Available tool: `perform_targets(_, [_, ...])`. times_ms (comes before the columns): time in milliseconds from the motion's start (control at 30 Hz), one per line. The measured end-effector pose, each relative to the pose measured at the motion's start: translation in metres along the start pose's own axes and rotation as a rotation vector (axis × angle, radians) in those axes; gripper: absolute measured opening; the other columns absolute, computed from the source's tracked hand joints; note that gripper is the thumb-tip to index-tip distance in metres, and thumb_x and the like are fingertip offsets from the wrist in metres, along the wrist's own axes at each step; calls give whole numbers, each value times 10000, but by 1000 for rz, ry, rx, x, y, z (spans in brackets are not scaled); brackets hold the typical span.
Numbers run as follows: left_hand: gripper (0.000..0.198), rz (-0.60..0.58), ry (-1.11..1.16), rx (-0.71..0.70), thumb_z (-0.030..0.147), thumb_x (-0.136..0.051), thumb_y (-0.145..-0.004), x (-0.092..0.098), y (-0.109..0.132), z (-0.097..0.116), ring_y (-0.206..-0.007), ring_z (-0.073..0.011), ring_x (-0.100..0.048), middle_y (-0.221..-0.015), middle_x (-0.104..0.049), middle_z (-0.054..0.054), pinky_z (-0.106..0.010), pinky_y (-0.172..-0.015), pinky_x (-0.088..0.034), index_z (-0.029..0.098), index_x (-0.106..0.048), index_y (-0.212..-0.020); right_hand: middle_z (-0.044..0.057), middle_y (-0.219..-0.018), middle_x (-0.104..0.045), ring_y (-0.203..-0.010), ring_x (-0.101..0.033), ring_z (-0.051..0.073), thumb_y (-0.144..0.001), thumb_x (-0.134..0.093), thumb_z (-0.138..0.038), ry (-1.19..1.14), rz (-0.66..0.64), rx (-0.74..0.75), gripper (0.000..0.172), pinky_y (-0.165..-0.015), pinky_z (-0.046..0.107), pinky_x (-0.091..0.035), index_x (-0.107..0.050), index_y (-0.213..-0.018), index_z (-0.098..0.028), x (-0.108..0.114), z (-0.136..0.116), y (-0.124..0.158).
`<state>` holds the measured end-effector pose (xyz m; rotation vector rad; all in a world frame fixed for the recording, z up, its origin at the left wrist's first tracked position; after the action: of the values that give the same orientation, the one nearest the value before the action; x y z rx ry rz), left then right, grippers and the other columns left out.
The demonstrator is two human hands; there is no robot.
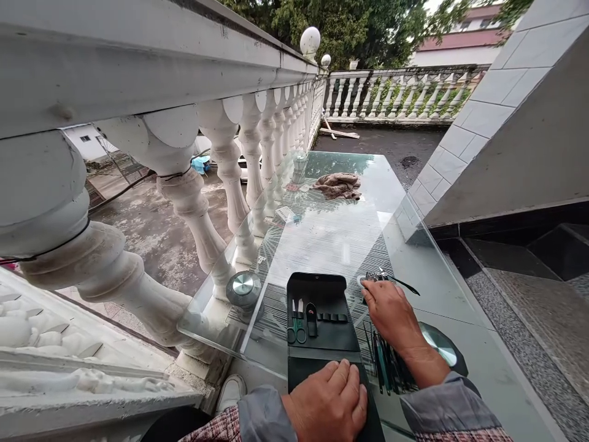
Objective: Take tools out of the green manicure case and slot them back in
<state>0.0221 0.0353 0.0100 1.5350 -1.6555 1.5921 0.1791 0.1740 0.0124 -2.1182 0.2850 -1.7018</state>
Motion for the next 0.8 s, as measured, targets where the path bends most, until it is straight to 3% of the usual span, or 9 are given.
perform_targets(167, [278, 9, -1, 5, 223, -430, -898, 1, -2, 0, -1032, -274, -579, -1119, -602, -171, -399, -889, -415, 57, -562, -1077, 117, -904, -600, -888, -514, 238, -880, -425, -249, 25, 65, 16, 268, -782, 376, -398, -603, -1057, -153, 16, -8, -2])
perform_targets(300, [287, 19, 17, 9, 222, -423, -894, 2, -2, 1, -1031, -284, -571, -1119, -595, -182, -411, -889, -408, 46, -560, -1073, 86, -891, -609, -860, -516, 204, -892, -430, -243, -207, 181, 146, 192, -786, 343, -408, -610, -907, -178, 44, -50, 3])
perform_targets(400, [270, -28, 90, 27, 200, -409, -891, -2, -1, 2, -942, -252, -593, -1043, -614, -157, -399, -855, -423, 49, -563, -1054, 37, -787, -593, -764, -504, 159, -892, -425, -188, -388, -49, 351, 190, -713, 290, -411, -602, -821, -197, 40, -97, 16])
perform_targets(500, [229, -114, 197, 37, 185, -403, -892, -10, 0, 4, -819, -206, -593, -942, -620, -104, -361, -750, -450, 86, -567, -1017, 18, -781, -578, -765, -492, 153, -839, -509, -144, -392, -305, 410, 124, -677, 271, -401, -598, -774, -201, 25, -126, 30])
perform_targets(667, [233, -130, 210, 35, 190, -404, -901, -11, 1, 5, -849, -216, -573, -971, -602, -102, -362, -746, -436, 92, -551, -1053, 8, -874, -570, -849, -497, 161, -771, -596, -137, -296, -566, 315, 106, -704, 268, -394, -606, -827, -226, 13, -133, 32])
perform_targets(800, [239, -98, 186, 31, 194, -393, -909, -9, 2, 6, -866, -212, -572, -1035, -594, -118, -360, -770, -419, 91, -548, -1059, 9, -870, -561, -826, -492, 149, -788, -547, -119, -222, -653, 348, 103, -678, 259, -380, -587, -770, -212, 14, -137, 29])
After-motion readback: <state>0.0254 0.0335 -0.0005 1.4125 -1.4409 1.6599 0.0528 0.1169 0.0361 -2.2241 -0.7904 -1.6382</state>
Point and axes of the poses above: each hand's wrist, its own y-axis away from the middle knuckle, its own x-axis out of the back of the hand, z = x × y, the point moved 5 cm from there along -y, towards the middle knuckle
